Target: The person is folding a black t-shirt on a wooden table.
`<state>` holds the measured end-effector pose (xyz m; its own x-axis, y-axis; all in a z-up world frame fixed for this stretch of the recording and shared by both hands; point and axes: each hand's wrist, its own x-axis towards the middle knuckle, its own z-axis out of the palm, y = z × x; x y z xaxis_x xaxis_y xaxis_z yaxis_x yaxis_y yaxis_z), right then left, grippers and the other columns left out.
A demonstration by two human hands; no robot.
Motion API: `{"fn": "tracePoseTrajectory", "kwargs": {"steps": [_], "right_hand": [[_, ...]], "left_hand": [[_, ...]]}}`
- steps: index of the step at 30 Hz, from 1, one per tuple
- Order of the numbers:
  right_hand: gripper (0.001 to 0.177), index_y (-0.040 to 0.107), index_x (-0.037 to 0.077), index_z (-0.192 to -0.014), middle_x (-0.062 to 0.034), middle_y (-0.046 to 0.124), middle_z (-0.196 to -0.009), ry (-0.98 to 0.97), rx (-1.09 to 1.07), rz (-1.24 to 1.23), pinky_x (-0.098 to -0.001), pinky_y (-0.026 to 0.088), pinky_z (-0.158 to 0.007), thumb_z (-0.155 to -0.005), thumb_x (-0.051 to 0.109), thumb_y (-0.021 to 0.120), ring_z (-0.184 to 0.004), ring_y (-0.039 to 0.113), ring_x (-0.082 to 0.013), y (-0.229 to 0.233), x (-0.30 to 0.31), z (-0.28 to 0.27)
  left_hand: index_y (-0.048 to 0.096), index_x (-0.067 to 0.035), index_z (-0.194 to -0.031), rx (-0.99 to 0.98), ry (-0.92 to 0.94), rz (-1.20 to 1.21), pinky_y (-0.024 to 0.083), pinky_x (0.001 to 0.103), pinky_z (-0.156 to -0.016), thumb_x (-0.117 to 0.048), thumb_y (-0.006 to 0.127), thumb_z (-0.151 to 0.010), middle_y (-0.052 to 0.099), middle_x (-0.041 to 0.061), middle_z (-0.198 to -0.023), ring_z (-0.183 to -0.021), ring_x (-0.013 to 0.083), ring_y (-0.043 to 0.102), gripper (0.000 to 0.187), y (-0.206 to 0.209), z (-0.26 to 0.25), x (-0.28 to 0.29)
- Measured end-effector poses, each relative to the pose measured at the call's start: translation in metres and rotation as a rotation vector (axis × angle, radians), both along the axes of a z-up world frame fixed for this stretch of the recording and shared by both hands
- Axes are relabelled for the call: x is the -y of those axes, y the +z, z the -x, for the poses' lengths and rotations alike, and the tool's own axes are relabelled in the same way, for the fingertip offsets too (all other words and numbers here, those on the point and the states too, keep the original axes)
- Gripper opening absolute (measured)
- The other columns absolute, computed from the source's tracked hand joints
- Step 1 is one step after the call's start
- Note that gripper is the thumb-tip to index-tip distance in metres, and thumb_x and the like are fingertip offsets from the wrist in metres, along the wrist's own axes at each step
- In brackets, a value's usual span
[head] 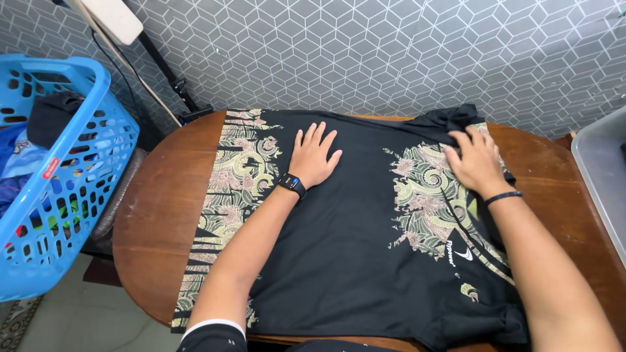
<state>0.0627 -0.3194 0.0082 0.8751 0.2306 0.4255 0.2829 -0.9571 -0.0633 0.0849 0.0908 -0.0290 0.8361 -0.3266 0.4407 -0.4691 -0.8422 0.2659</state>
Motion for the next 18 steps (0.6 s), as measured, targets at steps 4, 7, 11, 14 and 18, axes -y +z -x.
{"fn": "tracePoseTrajectory", "kwargs": {"steps": [4,7,11,14,18], "right_hand": [[0.054,0.058,0.006,-0.143,-0.0291,0.050,-0.145,-0.017,0.050,-0.108,-0.0576,0.036,-0.105,-0.097,0.034,0.064,-0.130,0.047,-0.0483,-0.005,0.013,-0.017],[0.054,0.055,0.001,-0.141,-0.0280,0.053,-0.142,-0.083,-0.010,-0.196,-0.0579,0.037,-0.106,-0.095,0.029,0.063,-0.130,0.049,-0.0465,-0.005,0.011,-0.023],[0.042,0.060,0.001,-0.128,-0.0254,0.060,-0.135,-0.290,-0.054,-0.266,-0.0563,0.039,-0.106,-0.090,0.018,0.061,-0.128,0.052,-0.0442,-0.024,0.014,-0.050],[0.040,0.061,0.001,-0.125,-0.0232,0.061,-0.134,-0.410,0.080,-0.308,-0.0543,0.036,-0.113,-0.086,0.011,0.060,-0.131,0.051,-0.0416,-0.064,0.006,-0.065],[0.044,0.060,0.000,-0.128,-0.0215,0.062,-0.134,-0.413,0.217,-0.306,-0.0528,0.030,-0.119,-0.084,0.011,0.061,-0.134,0.050,-0.0395,-0.052,-0.020,-0.041]], "left_hand": [[0.056,-0.012,-0.144,-0.006,-0.002,0.014,0.023,0.060,-0.119,-0.045,0.056,-0.099,0.043,0.020,-0.156,-0.147,0.0385,0.035,0.056,-0.001,0.000,0.000],[0.056,-0.010,-0.144,0.008,0.008,0.014,0.023,0.060,-0.119,-0.045,0.056,-0.099,0.044,0.020,-0.156,-0.147,0.0386,0.036,0.056,-0.002,0.001,-0.003],[0.058,-0.010,-0.141,0.012,0.112,-0.028,0.023,0.061,-0.120,-0.046,0.057,-0.099,0.047,0.019,-0.154,-0.144,0.0387,0.037,0.055,0.002,0.001,-0.008],[0.058,-0.010,-0.141,-0.016,0.162,-0.004,0.023,0.061,-0.119,-0.046,0.057,-0.100,0.047,0.019,-0.154,-0.145,0.0380,0.037,0.054,-0.003,0.002,-0.012],[0.058,-0.010,-0.142,-0.006,0.165,0.028,0.023,0.061,-0.118,-0.044,0.057,-0.100,0.046,0.018,-0.154,-0.145,0.0383,0.037,0.054,-0.007,0.006,-0.020]]}}
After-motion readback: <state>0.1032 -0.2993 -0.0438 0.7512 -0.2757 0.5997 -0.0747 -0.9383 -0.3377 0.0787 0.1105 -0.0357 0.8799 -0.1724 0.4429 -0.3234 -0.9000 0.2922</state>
